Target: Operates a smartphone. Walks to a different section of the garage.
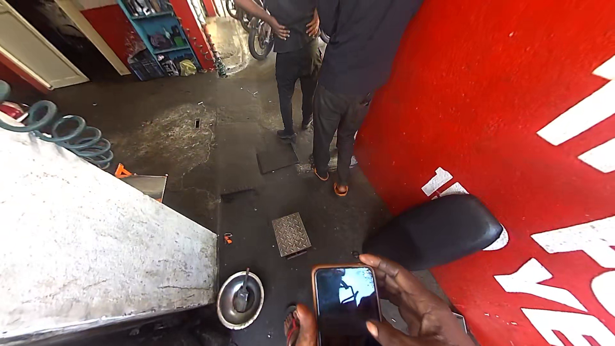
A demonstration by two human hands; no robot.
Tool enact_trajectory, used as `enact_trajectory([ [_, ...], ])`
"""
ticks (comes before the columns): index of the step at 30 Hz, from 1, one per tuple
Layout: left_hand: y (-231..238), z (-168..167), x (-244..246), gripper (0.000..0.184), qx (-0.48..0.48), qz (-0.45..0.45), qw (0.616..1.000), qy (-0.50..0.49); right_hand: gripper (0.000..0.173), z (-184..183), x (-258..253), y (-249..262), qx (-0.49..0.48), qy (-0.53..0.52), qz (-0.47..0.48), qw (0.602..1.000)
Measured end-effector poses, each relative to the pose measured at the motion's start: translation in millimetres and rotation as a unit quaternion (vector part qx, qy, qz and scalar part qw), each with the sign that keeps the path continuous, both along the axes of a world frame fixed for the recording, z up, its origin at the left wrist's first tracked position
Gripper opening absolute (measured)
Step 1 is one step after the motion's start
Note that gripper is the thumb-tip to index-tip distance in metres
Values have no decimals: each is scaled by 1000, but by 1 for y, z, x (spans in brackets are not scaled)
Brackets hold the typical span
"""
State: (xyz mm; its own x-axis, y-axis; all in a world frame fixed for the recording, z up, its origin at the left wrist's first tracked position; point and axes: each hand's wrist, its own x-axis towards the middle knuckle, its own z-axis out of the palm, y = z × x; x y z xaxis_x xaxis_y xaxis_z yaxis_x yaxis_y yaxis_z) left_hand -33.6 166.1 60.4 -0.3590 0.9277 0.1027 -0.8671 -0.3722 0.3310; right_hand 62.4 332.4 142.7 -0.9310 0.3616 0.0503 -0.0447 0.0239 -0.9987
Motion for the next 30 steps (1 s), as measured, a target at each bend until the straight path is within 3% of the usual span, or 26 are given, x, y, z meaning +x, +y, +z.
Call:
enact_trajectory([
  [11,11,20,-6,60,0,5,1000,-12,68,2,-6,-16,17,2,-71,997],
  [16,15,31,-7,58,-38,20,998,-46,98,1,-5,-32,-11,7,-45,999],
  [20,14,33,-9,55,-45,44,996,-57,108,0,9,-37,68,-48,-4,997],
  [26,10,31,-9,54,-41,43,997,-55,113,-3,13,-46,189,-128,-32,973],
  [30,9,31,-10,56,-29,39,998,-45,107,-1,14,-43,175,-119,-10,977],
])
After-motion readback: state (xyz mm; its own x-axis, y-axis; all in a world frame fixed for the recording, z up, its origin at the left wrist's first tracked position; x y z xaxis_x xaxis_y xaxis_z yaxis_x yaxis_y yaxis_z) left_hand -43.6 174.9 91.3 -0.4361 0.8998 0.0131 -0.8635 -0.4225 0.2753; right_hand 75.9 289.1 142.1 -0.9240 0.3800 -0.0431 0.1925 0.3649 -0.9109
